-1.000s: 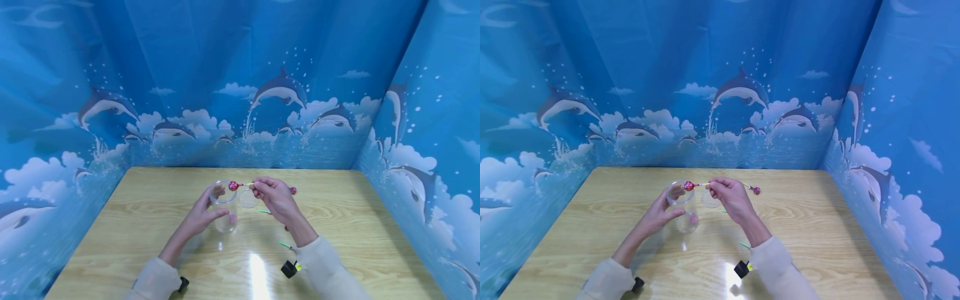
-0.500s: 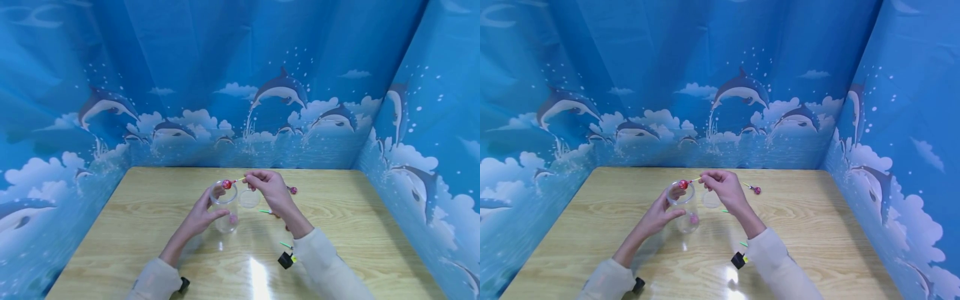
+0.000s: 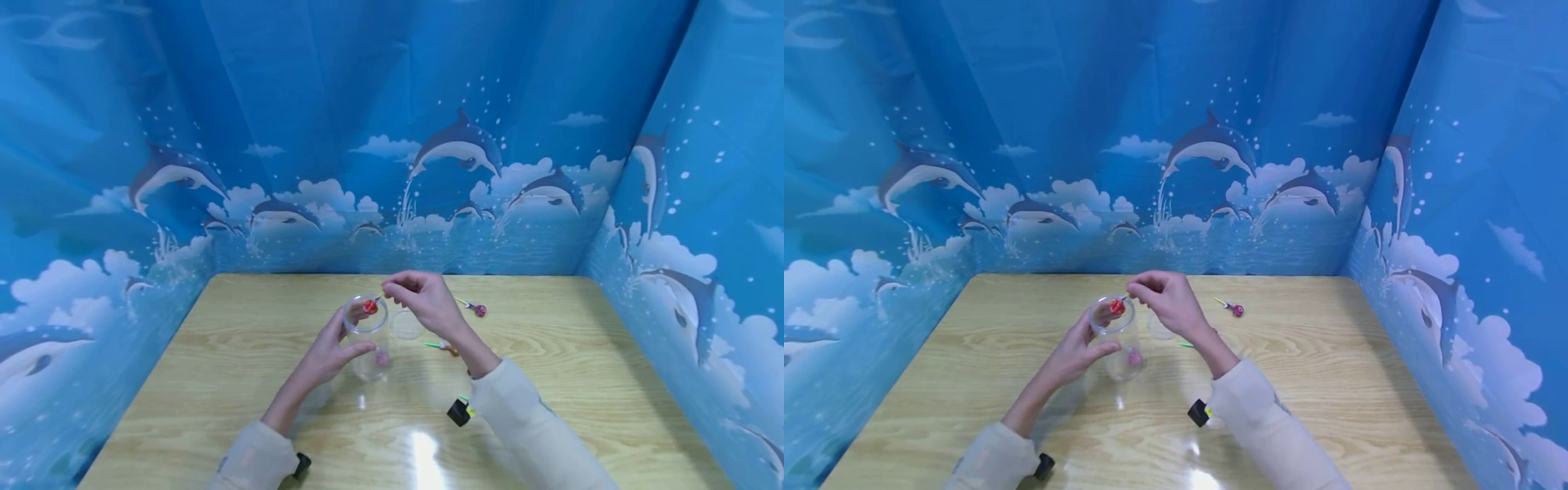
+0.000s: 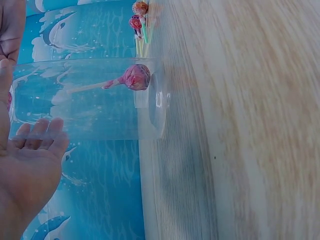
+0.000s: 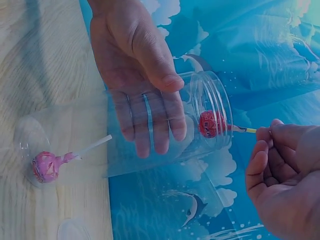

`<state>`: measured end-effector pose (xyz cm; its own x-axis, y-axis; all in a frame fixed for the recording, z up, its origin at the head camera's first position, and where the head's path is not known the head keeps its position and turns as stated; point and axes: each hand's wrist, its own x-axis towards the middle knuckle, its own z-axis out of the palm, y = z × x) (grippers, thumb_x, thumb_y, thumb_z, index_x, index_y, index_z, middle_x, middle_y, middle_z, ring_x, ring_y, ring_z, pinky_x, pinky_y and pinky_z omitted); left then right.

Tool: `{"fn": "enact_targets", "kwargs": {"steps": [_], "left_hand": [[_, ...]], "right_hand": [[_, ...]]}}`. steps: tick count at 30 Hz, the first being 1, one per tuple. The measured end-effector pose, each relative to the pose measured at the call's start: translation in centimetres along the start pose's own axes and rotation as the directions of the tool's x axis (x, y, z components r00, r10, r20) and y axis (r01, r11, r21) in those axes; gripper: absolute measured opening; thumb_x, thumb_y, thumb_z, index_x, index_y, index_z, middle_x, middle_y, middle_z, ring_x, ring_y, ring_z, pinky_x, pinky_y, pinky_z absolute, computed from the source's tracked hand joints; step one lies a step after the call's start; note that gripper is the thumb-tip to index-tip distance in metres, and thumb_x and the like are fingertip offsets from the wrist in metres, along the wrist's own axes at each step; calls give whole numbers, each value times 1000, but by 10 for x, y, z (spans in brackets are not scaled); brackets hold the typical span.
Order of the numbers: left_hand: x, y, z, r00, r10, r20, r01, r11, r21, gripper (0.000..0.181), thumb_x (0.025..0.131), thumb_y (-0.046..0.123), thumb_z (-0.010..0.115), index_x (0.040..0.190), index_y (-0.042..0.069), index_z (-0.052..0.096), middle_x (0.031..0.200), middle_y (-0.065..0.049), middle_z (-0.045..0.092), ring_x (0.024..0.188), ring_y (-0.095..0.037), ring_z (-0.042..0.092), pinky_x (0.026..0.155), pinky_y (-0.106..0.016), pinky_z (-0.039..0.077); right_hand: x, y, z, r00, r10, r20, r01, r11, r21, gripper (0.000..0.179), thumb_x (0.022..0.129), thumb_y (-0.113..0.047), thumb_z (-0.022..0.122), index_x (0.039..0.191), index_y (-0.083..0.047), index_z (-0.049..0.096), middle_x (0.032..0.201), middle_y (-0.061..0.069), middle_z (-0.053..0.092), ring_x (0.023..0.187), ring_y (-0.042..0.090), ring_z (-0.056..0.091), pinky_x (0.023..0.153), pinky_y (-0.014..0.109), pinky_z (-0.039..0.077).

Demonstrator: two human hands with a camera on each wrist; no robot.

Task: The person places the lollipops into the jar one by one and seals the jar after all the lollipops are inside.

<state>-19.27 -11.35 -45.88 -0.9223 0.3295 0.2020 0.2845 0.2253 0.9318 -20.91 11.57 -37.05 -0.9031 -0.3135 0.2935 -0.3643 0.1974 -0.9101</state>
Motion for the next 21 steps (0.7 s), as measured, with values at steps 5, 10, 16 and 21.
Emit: {"fn": "enact_targets", "kwargs": {"steps": [5, 10, 16, 21], "left_hand": [[0, -1, 0, 1000, 5, 7, -5, 1000, -11, 84, 88, 20, 83, 157, 9, 37, 153, -17, 50, 143, -37, 45, 122, -57, 28], [0, 0, -1, 1000, 12, 9, -12, 1000, -15, 84, 89, 16, 83, 157, 4, 35, 154, -20, 48, 143, -38, 44, 122, -57, 27], [-1, 0, -1, 1000, 7, 10, -7, 1000, -15, 82, 89, 16, 82, 156, 10, 37, 154, -19, 48, 144, -37, 44, 123, -56, 26], [-1, 1, 0, 1000, 10, 7, -10, 1000, -16, 81, 89, 11, 82, 157, 9, 36, 154, -21, 48, 143, -38, 44, 122, -57, 27]], "right_hand": [[2, 2, 3, 999, -26, 19, 26, 1000, -6, 20, 103, -20, 67, 111, -5, 77, 94, 11, 74, 78, 23, 62, 65, 27, 54], [4, 3, 4, 999, -24, 32, 25, 1000, -13, 21, 102, -20, 68, 112, -3, 76, 94, 6, 74, 78, 22, 62, 65, 26, 53], [6, 5, 6, 999, -23, 37, 24, 1000, -21, 17, 102, -20, 69, 110, -7, 77, 92, 9, 74, 75, 21, 61, 63, 26, 52], [6, 7, 7, 999, -26, 44, 26, 1000, -10, 17, 101, -20, 69, 109, -7, 78, 93, 14, 74, 74, 20, 60, 61, 25, 50]]}}
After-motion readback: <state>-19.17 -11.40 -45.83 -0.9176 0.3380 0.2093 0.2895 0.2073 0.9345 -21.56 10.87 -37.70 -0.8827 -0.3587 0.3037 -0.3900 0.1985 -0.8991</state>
